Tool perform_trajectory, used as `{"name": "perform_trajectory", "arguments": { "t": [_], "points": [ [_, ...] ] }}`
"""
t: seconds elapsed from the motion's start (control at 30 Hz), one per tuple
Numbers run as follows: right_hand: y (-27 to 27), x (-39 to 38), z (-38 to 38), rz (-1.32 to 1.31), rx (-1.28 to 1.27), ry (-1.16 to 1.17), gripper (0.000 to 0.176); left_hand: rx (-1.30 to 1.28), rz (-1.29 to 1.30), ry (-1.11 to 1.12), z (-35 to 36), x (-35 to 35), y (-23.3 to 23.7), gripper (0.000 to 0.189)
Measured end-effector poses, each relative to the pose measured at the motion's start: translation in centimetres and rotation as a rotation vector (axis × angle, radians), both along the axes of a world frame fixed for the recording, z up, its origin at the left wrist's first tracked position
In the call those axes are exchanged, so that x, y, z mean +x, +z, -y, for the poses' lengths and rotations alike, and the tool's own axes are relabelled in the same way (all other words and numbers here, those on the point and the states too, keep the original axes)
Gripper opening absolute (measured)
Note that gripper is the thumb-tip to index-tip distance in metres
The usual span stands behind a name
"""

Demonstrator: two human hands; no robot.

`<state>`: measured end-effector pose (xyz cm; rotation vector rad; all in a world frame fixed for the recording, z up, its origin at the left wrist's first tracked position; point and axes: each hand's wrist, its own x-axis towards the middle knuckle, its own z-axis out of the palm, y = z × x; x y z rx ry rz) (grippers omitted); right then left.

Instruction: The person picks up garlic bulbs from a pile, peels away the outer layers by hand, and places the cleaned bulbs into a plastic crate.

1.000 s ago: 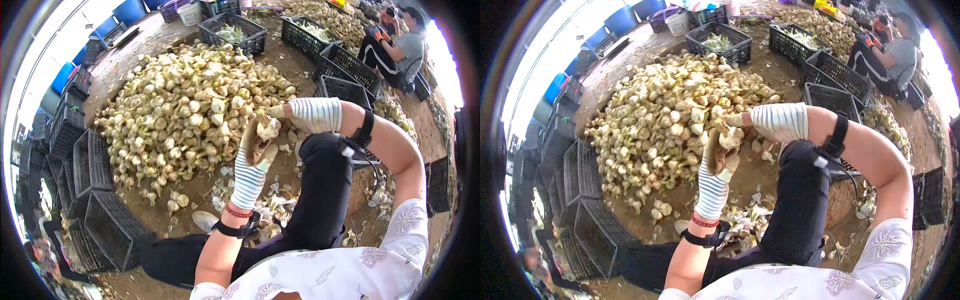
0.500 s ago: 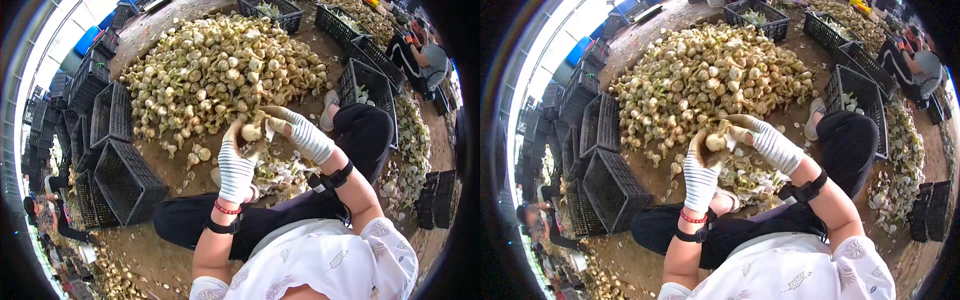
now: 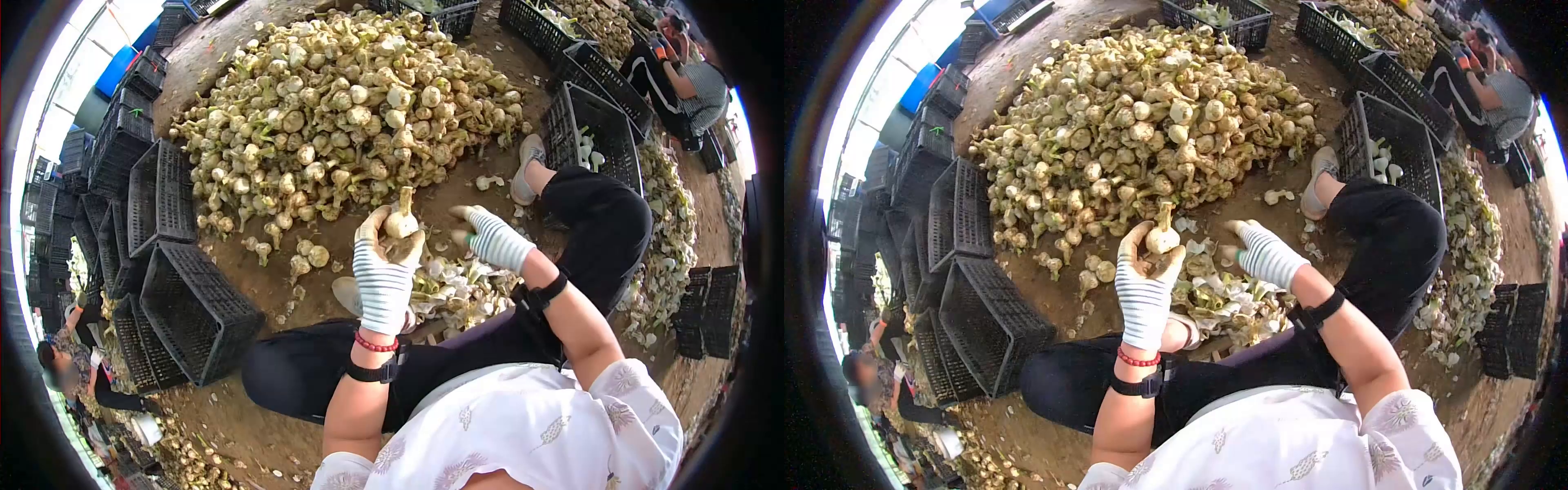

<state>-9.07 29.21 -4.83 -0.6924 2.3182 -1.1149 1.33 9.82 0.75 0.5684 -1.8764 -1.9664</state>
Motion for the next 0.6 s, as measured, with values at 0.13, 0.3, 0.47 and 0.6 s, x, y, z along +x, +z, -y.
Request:
{"name": "perform_trajectory", "arguments": {
  "t": [0.13, 0.3, 0.47, 0.6],
  "points": [
    [8.2, 0.7, 3.9, 0.654, -0.452, -0.202, 0.066, -0.454, -0.079, 0.044, -0.8, -0.4, -0.2, 0.055],
    [7.9, 0.8, 6.6, 0.582, -0.704, -0.099, 0.047, -0.597, -0.083, 0.045, -0.9, -0.4, -0.1, 0.054],
    [8.2, 0.5, 6.5, 0.599, -0.477, -0.123, 0.035, -0.599, -0.077, 0.007, -0.5, 0.0, 0.6, 0.057],
    [10.5, -0.3, 4.7, 0.472, -0.328, 0.010, 0.039, -0.214, 0.015, -0.091, -0.2, 0.1, -1.2, 0.059]
  ]
}}
